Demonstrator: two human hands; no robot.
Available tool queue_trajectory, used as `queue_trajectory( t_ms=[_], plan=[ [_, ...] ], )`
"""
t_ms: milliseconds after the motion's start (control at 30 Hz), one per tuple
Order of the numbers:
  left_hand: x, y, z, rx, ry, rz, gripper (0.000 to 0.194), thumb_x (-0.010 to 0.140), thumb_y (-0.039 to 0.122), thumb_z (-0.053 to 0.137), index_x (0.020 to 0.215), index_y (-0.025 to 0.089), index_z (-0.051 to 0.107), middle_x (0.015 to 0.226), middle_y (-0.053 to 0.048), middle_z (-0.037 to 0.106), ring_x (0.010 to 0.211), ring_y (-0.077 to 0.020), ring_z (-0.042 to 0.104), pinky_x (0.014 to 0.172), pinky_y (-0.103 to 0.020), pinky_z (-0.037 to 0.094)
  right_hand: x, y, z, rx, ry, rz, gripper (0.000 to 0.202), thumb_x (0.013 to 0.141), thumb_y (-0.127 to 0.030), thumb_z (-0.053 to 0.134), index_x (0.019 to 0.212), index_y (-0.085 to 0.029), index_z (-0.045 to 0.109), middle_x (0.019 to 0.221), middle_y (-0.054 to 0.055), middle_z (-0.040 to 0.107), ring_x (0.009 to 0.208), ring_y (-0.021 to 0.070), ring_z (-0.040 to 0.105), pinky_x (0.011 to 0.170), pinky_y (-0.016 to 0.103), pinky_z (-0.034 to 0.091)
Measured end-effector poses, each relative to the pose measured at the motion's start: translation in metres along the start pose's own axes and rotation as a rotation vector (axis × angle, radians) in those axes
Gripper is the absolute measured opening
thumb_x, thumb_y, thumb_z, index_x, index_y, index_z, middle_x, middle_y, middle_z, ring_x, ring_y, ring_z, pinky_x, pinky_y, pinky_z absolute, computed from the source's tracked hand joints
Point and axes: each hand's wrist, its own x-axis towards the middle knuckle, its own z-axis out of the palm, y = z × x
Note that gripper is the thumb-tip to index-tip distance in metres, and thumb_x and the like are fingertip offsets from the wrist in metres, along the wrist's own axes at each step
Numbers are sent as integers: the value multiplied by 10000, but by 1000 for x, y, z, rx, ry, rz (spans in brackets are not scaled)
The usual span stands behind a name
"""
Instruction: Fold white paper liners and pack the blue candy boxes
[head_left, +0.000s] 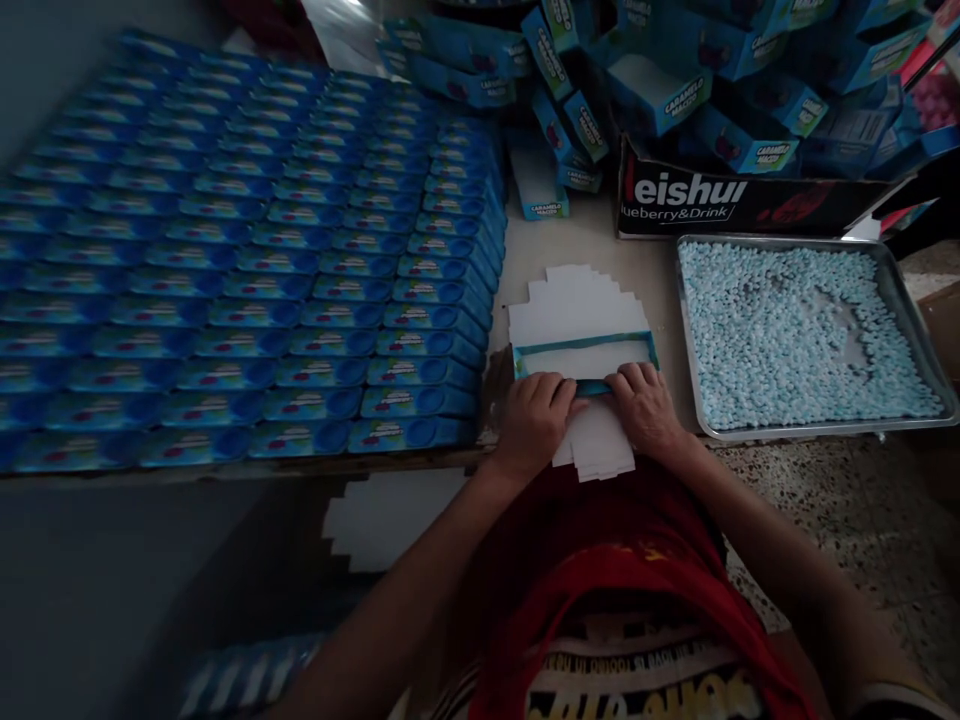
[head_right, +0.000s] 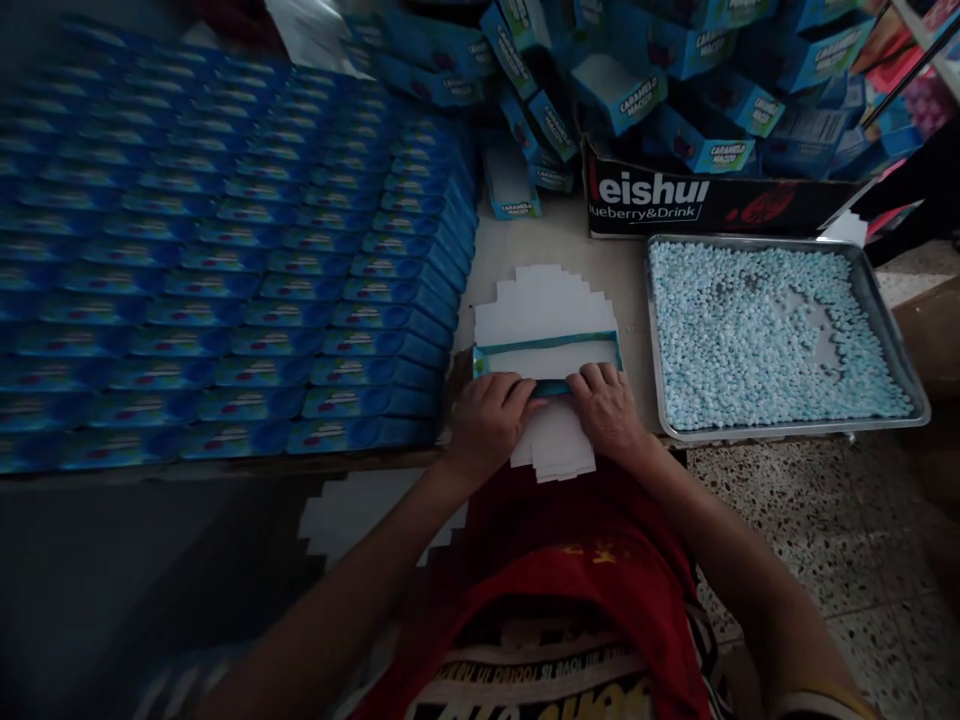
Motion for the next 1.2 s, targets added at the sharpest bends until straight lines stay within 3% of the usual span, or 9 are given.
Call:
queue_trajectory(
  t_ms=[100,200,300,600,700,867,1067,1200],
  plan=[
    [-7,2,0,30,-59,-12,357,1024,432,527,1173,134,655,1168,-177,661,1092,-330,570,939,-435,422,5,0,-1,-15,-35,-1,259,1062,-416,493,1108,-199,627,1099,111,634,1022,295,484,843,412,343],
    [1,4,-3,105,-210,-44,378,1025,472,500,1111,139,656,1106,-176,656,1040,-349,574,874,-449,425,10,-2,-5,-28,-64,4,332,1050,-486,500,1107,-179,612,1090,122,632,1024,306,495,834,418,347],
    [10,6,-6,145,-287,-66,431,1040,507,440,1102,139,654,1077,-181,652,1030,-353,581,849,-450,424,16,-4,-11,-27,-101,36,359,1053,-513,482,1088,-179,609,1107,129,637,1046,311,515,842,416,361],
    [12,2,-7,102,-261,-52,240,1029,375,542,1123,190,663,1077,-112,693,1046,-307,606,854,-423,430,24,-4,-15,35,-224,123,393,1047,-547,493,1091,-176,614,1100,119,676,1080,282,594,888,389,446],
    [13,4,-2,70,-241,-55,124,1015,255,560,1083,226,659,1091,-74,692,1050,-283,613,844,-407,428,23,-1,-13,18,-225,81,314,1040,-478,545,1107,-177,605,1121,117,671,1093,284,592,884,386,457],
    [12,12,4,34,-247,-27,172,991,112,491,1025,198,637,1033,-82,681,1027,-269,623,819,-390,450,17,6,-15,18,-239,-18,108,1030,-246,549,1104,-182,593,1125,97,656,1085,275,579,905,397,451],
    [18,15,-2,-48,-208,-1,154,994,323,575,999,180,633,1017,-114,702,1015,-295,651,823,-407,476,18,17,-20,56,-275,-74,133,1000,-124,536,1114,-165,590,1106,95,655,1037,247,578,850,360,451],
    [18,1,-6,-137,-189,-26,52,947,241,647,903,214,636,931,-62,725,937,-258,681,780,-371,486,12,23,-33,30,-277,-179,138,1000,-111,524,1085,-173,613,1096,97,665,1036,252,581,816,363,452]
  ],
)
